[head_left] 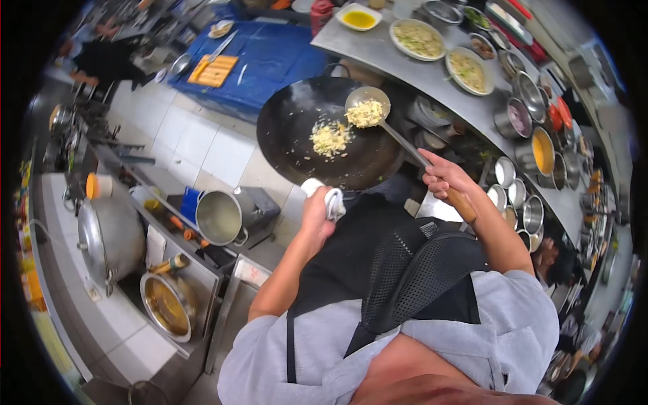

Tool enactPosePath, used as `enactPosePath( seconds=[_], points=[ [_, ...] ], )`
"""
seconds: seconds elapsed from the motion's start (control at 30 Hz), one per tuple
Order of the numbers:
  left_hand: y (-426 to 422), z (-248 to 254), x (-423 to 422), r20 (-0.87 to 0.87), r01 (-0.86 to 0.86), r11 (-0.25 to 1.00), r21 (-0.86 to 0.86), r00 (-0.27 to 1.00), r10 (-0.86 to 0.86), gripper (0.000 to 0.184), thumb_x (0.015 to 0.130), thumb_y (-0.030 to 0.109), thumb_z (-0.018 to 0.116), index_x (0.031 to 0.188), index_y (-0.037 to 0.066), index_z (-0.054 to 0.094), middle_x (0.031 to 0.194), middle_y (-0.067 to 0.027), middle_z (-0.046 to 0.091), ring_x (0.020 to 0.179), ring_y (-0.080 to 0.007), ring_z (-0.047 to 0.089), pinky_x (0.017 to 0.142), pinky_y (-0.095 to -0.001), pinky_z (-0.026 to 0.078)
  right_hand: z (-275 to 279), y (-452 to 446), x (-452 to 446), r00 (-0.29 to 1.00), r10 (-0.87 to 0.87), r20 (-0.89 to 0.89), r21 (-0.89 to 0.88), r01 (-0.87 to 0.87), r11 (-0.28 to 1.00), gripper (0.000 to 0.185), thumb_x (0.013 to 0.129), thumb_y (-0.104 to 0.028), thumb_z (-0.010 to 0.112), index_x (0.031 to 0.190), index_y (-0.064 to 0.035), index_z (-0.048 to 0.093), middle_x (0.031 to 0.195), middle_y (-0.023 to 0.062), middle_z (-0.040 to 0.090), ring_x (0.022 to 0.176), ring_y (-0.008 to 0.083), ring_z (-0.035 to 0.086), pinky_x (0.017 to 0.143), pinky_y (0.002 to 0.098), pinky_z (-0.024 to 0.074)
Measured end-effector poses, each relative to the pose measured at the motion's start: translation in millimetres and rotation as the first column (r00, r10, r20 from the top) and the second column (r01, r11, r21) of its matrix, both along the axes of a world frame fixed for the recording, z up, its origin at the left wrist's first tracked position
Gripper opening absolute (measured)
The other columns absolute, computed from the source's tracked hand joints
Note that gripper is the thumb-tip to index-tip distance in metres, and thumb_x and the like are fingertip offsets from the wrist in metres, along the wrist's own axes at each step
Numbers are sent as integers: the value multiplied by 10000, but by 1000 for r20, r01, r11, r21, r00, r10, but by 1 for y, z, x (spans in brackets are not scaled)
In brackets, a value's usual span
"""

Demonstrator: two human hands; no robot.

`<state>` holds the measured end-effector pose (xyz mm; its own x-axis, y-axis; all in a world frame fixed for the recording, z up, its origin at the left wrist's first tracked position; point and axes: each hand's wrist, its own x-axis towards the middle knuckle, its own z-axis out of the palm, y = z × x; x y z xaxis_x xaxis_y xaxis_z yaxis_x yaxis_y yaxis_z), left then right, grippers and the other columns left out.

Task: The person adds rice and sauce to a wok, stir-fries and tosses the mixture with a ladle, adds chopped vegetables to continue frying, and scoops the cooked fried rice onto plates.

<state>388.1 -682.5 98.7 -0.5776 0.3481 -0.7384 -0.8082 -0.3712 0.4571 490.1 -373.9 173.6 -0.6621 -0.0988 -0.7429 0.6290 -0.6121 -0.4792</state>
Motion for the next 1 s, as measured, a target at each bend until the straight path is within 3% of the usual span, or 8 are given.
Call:
enactPosePath(
  seconds=[0.33, 0.4, 0.5, 0.53, 0.6, 0.67, 0.87, 1.0],
  points=[
    [16, 2, -8, -68, 29, 996, 80, 997, -23, 81, 869, 162, 579, 883, 82, 573, 720, -35, 611, 595, -165, 602, 493, -306, 470, 52, 113, 57, 875, -257, -410, 352, 412, 841, 628, 971, -107, 488, 1525, -252, 229, 715, 8, 441, 440, 58, 374, 379, 220, 347],
    [16, 10, -7, -55, 17, 996, 87, 998, -12, 92, 875, 187, 570, 870, 95, 570, 707, -33, 606, 573, -164, 589, 475, -300, 459, 13, 129, 32, 946, -185, -266, 774, 324, 544, 702, 936, -100, 524, 1540, -232, 191, 698, 28, 478, 442, 102, 425, 387, 268, 393],
    [14, 13, -8, 16, -59, 995, 85, 998, 57, 138, 885, 240, 540, 831, 116, 570, 650, -25, 581, 491, -144, 530, 419, -289, 421, -20, 186, 20, 988, -110, -105, 934, 136, 332, 715, 932, -96, 517, 1544, -244, 179, 638, -8, 431, 451, 71, 391, 377, 250, 376],
    [10, 14, -8, 6, -56, 995, 88, 998, 56, 138, 885, 240, 540, 831, 116, 570, 650, -25, 581, 491, -144, 530, 419, -289, 421, -34, 216, 24, 992, -80, -96, 922, 119, 370, 730, 912, -88, 526, 1542, -229, 184, 726, 112, 582, 534, 221, 568, 496, 368, 499],
    [-1, 16, -7, -22, -98, 992, 83, 995, 100, 130, 877, 232, 546, 814, 120, 570, 645, -21, 574, 489, -148, 529, 417, -288, 420, -92, 227, 25, 1000, 21, 7, 954, 0, -301, 754, 887, -59, 519, 1539, -213, 175, 920, 277, 648, 808, 413, 657, 745, 467, 528],
    [-12, 15, -8, -30, -86, 992, 88, 996, 89, 139, 881, 237, 536, 813, 124, 580, 649, -19, 581, 482, -147, 525, 408, -282, 416, -74, 221, 26, 996, -54, 71, 993, -76, -89, 774, 869, -61, 517, 1538, -214, 159, 1093, 360, 593, 1045, 495, 577, 938, 499, 444],
    [-25, 48, 6, -13, -272, 961, -38, 962, 272, 202, 899, 291, 490, 767, 158, 568, 659, -11, 561, 480, -130, 500, 416, -246, 403, -40, 210, 43, 949, -127, 287, 878, -314, -361, 820, 859, -57, 498, 1538, -326, 124, 1005, 262, 666, 909, 434, 651, 814, 545, 492],
    [-31, 46, -40, 39, -403, 902, 153, 915, 402, 185, 928, 269, 506, 892, 118, 607, 729, -1, 621, 561, -148, 589, 444, -253, 462, -30, 203, 44, 989, -9, 146, 876, -134, -463, 843, 860, -15, 512, 1538, -330, 122, 926, 241, 670, 828, 450, 642, 768, 557, 490]
  ],
)
